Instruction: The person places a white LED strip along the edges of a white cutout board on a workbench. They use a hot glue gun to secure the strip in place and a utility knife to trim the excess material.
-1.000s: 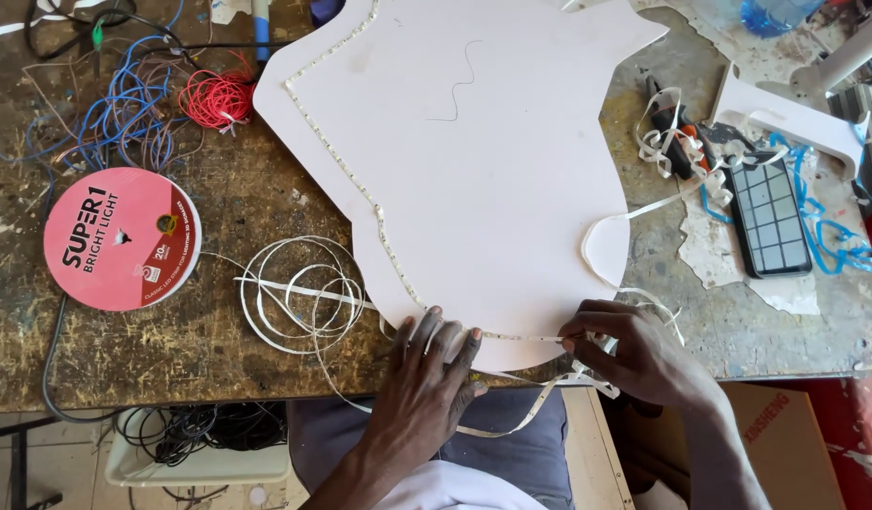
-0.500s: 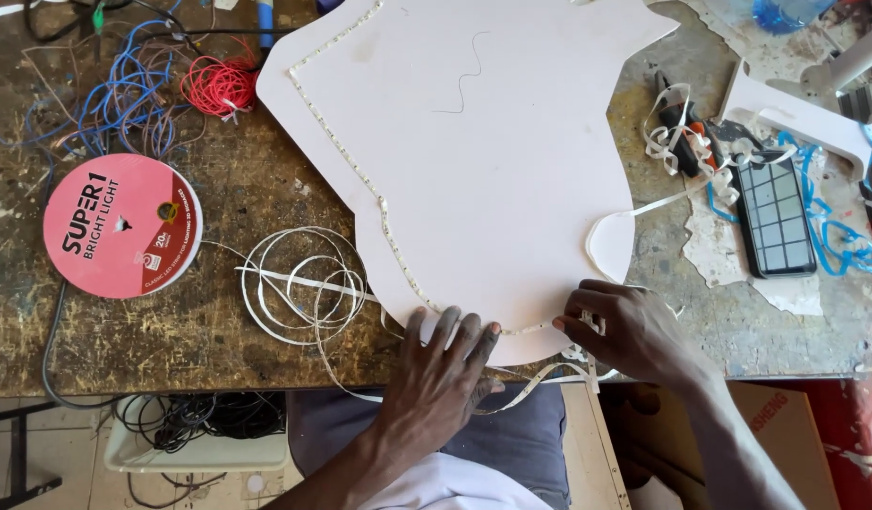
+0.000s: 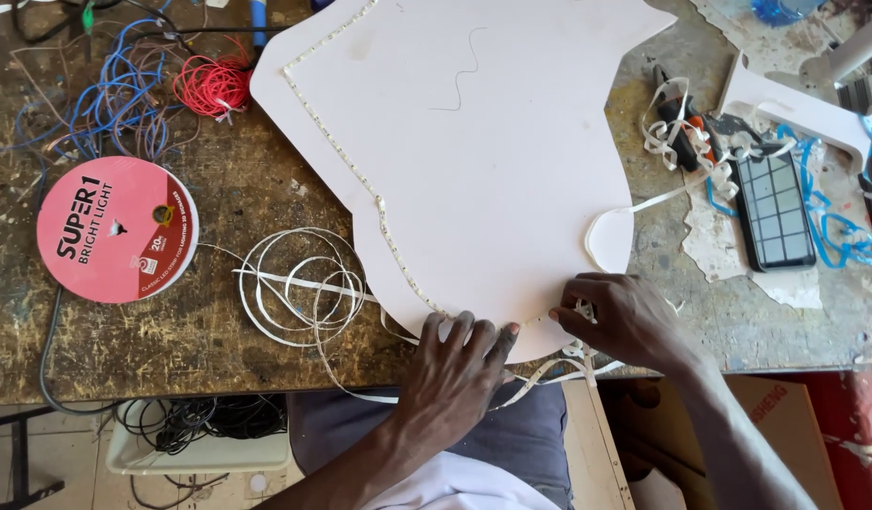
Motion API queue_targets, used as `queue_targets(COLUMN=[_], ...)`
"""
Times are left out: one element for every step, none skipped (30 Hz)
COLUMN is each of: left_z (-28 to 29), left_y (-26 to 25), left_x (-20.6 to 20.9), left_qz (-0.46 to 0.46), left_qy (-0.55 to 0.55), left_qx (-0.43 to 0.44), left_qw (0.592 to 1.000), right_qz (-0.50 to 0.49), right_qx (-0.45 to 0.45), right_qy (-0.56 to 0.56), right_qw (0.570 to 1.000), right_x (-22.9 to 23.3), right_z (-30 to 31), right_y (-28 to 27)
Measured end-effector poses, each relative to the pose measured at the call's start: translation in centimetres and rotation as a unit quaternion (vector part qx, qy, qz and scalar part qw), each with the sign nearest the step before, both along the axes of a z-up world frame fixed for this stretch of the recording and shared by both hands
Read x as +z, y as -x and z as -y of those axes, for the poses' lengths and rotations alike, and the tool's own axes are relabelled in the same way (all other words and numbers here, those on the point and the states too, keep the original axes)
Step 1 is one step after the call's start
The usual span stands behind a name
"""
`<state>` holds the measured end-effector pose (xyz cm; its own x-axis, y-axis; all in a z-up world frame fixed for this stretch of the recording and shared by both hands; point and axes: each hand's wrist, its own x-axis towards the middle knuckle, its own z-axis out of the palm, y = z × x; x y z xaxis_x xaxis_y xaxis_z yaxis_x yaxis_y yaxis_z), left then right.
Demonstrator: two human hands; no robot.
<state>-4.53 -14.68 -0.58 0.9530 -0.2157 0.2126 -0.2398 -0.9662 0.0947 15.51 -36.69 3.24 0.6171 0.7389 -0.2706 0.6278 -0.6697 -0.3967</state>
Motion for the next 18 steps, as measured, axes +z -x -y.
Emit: queue_targets(left_z=[0.2,0.5,0.7,1.0,1.3,1.4,1.6,1.9,2.2,2.4,2.7,2.3,2.1,1.8,2.1,2.4,2.9,2.8], left_y=[-0.4,-0.7,-0.8,-0.9,-1.1,-1.6,-1.7,-1.8,-2.2,-2.6,-2.8,-3.3,-3.9,-4.3,-4.5,-4.8,-4.7,-5.0], left_x=[-0.1,-0.2,-0.5,-0.8,-1.1,-1.1,-1.1,-1.2,-1.1,-1.0,-0.9,-0.9,-0.8,-0.7,-1.4,-2.1,-2.8,-2.6], left_qz=[-0.008,-0.016,-0.008,-0.005,-0.002,0.005,0.007,0.009,0.009,-0.006,-0.021,-0.022,-0.022,-0.023,-0.011,-0.04,-0.074,-0.068], left_qy=[0.002,0.003,0.0,0.016,0.034,0.031,-0.001,-0.033,-0.032,0.013,0.058,0.058,0.061,0.064,0.059,0.08,0.102,0.099], left_qx=[-0.008,-0.017,-0.016,-0.028,-0.042,-0.043,-0.035,-0.026,-0.028,-0.025,-0.022,-0.025,-0.038,-0.051,-0.048,-0.044,-0.046,-0.049], left_qw=[1.0,1.0,1.0,0.999,0.999,0.999,0.999,0.999,0.999,1.0,0.998,0.998,0.997,0.996,0.997,0.995,0.991,0.992], right_qz=[-0.003,-0.006,0.001,-0.007,-0.016,-0.009,0.002,0.014,0.014,0.005,-0.004,-0.005,-0.004,-0.002,0.01,0.016,0.016,0.022], right_qx=[0.004,0.009,0.009,0.014,0.018,0.017,0.027,0.037,0.035,0.028,0.02,0.017,0.008,-0.001,0.002,0.008,0.008,0.006], right_qy=[0.011,0.021,0.018,0.017,0.017,0.015,-0.004,-0.023,-0.023,-0.007,0.008,0.008,0.017,0.026,0.022,-0.004,-0.028,-0.03], right_qw=[1.0,1.0,1.0,1.0,1.0,1.0,1.0,0.999,0.999,1.0,1.0,1.0,1.0,1.0,1.0,1.0,0.999,0.999], right_x=[0.0,0.2,0.3,0.4,0.5,0.2,-0.2,-0.6,-0.4,-0.2,-0.1,0.0,0.1,0.4,0.2,0.0,-0.2,0.0], right_z=[-0.1,-0.3,-0.3,-0.4,-0.3,-0.3,0.0,0.3,0.1,0.0,-0.2,-0.4,-0.5,-0.7,-0.6,-0.4,0.1,0.0], right_y=[-0.2,-0.4,-0.4,-0.4,-0.4,-0.7,-0.6,-0.5,-0.4,-0.4,-0.2,-0.1,-0.1,-0.1,-0.1,-0.1,0.5,-0.1])
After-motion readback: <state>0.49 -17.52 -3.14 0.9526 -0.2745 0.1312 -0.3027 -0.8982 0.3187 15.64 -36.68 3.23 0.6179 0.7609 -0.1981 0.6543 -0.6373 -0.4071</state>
